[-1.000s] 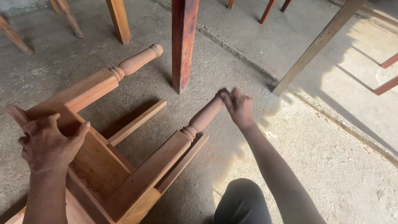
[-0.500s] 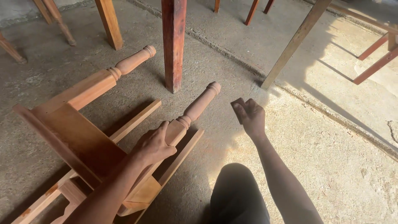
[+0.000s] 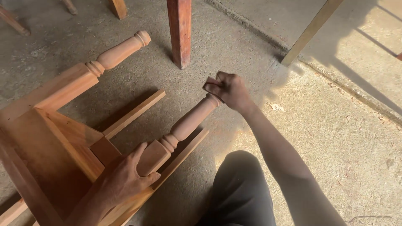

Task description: The person sands the legs of a wooden chair using sandpaper.

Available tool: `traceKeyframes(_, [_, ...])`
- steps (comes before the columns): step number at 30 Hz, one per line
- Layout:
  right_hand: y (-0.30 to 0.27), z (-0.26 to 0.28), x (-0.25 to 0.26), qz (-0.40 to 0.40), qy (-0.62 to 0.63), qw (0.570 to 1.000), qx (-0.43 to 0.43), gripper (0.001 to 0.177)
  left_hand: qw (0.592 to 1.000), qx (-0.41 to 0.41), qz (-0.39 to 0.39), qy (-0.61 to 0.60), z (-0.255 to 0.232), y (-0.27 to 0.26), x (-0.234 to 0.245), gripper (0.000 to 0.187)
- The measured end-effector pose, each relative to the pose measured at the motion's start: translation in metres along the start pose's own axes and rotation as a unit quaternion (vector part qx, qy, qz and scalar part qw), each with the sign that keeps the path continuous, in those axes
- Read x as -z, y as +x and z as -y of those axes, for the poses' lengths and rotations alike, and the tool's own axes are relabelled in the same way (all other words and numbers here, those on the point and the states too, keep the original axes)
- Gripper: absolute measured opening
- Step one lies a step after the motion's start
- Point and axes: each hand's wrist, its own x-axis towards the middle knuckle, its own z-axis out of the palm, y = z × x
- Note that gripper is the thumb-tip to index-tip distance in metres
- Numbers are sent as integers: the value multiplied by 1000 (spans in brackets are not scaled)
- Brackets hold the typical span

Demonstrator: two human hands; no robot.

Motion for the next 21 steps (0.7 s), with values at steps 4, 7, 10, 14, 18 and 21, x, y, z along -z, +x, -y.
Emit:
traceKeyframes(4, [9,7,-1,58,24,998,-11,30,999,12,-29,36,3,2,-3,106])
traceKeyframes(7, [-18,-2,4,17,17,998,-54,30,999,2,-14,36,10,10,-7,105])
traceKeyframes(10, [-17,-2,-10,-5,-104,995,-3,34,997,-11,-43,69,5,0,-12,104])
traceKeyframes(14, [11,20,-3,7,-247,965,92,30,995,-23,-67,73,-1,-1,-3,101])
traceKeyframes(18, [-48,-11,29,33,-148,987,42,31,996,-41,-74,19,-4,-5,-2,99])
traceKeyframes(21, [-62,-20,49,-20,24,999,24,29,996,-25,-81,17,-21,-7,11,99])
